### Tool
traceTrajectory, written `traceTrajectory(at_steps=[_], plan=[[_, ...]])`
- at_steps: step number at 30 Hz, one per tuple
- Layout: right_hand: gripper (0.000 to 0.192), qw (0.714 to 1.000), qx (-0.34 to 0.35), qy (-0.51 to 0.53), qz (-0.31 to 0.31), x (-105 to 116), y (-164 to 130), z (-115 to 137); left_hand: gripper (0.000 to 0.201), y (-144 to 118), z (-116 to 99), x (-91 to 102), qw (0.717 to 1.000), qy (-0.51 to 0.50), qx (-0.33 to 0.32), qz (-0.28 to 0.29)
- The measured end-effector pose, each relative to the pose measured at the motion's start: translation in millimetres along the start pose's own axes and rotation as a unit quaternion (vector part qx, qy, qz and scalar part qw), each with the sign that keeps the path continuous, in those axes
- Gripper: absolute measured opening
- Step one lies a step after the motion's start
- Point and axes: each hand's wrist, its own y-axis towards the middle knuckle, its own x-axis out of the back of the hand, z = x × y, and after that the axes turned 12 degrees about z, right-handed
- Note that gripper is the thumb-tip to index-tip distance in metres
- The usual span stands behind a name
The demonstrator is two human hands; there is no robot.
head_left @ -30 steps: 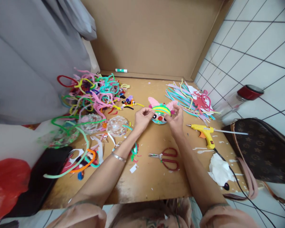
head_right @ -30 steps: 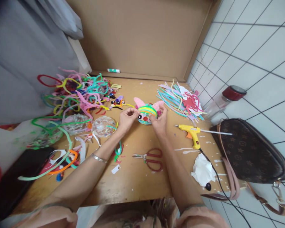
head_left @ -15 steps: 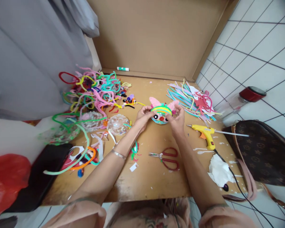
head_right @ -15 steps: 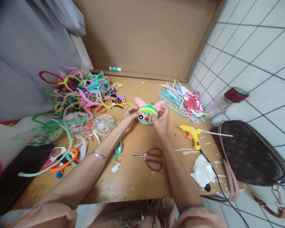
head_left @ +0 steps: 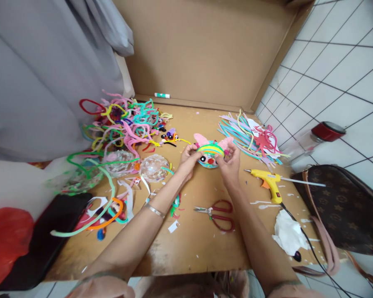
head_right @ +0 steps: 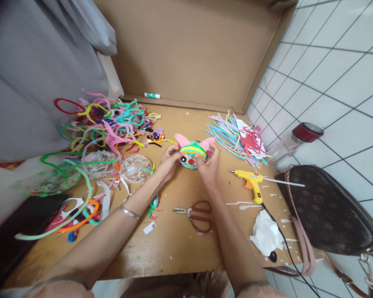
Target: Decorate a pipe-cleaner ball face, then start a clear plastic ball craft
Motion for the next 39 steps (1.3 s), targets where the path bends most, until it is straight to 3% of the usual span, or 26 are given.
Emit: traceTrajectory(at_steps=[9,22,28,39], plan=[[0.059,1.0,-0.007,-0.011,-0.002,1.9,0.3,0.4,0.043,-0.6,-8.0,0.1,0.999,-0.029,0.025,0.027],[0.055,1.0,-0.003,-0.021,-0.017,-1.4,0.9,-2.2,0.015,-3.9,-1.1,-0.9,0.988,0.111,-0.103,-0.026],[0.056,1.0,-0.014,-0.014,-0.019,-1.9,0.9,-0.2,0.007,-7.3,0.7,-4.4,0.985,0.141,-0.09,-0.03],[0.059,1.0,-0.021,0.007,-0.015,-2.9,-1.8,-2.0,0.02,-8.0,1.8,-7.0,0.981,0.169,-0.092,-0.015]])
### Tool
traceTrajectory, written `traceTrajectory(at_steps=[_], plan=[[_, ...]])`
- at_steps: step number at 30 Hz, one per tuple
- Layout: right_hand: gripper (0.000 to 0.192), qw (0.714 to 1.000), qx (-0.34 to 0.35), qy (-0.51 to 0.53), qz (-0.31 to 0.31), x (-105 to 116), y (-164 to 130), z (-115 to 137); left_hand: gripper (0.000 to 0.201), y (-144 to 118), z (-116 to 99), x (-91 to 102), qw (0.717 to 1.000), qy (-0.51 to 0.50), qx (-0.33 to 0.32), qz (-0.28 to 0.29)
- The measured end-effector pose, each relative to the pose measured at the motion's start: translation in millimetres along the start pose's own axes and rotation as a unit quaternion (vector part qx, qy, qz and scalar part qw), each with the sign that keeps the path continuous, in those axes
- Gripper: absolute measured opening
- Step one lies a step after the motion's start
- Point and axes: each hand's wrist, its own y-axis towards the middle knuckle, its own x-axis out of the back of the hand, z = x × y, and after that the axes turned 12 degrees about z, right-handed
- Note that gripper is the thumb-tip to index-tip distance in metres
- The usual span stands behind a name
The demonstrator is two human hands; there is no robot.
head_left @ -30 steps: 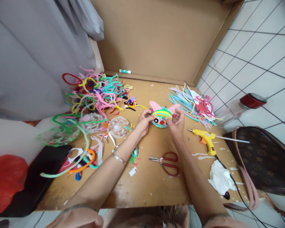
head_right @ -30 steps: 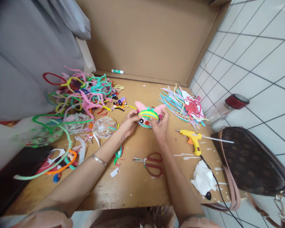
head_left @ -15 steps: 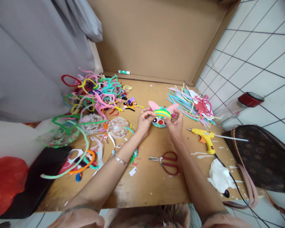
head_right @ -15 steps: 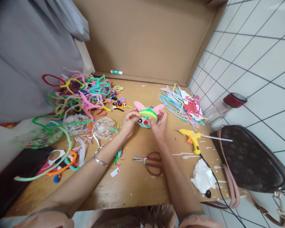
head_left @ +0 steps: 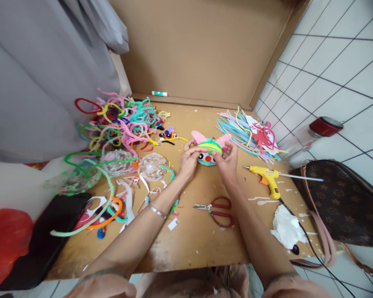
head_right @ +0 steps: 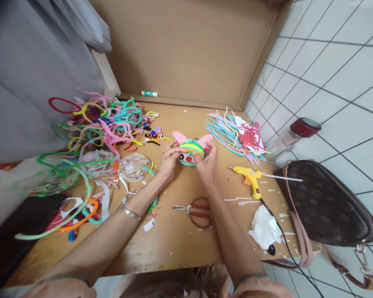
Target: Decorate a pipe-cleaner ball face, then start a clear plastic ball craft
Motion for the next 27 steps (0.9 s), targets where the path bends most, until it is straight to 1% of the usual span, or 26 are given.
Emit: traceTrajectory(at_steps=[6,13,17,23,27], plan=[[0.056,1.0,0.008,-0.001,-0.005,0.4,1.1,-3.8,0.017,-0.7,1.2,1.9,1.0,0.006,-0.02,0.021],[0.057,1.0,0.011,0.002,0.002,1.9,2.3,-9.9,0.022,2.1,6.4,5.2,0.998,0.052,-0.026,0.031],[0.055,1.0,0.01,-0.005,-0.008,1.7,1.7,-8.4,0.021,2.1,7.4,4.6,0.997,0.069,-0.033,0.02],[0.05,0.999,0.007,0.04,0.031,1.7,-0.9,-5.3,0.02,2.5,7.3,6.4,0.997,0.071,-0.037,0.002],[0.055,0.999,0.013,0.03,0.016,-0.3,-0.9,-5.1,0.02,2.4,7.7,6.8,0.997,0.064,-0.038,0.002]])
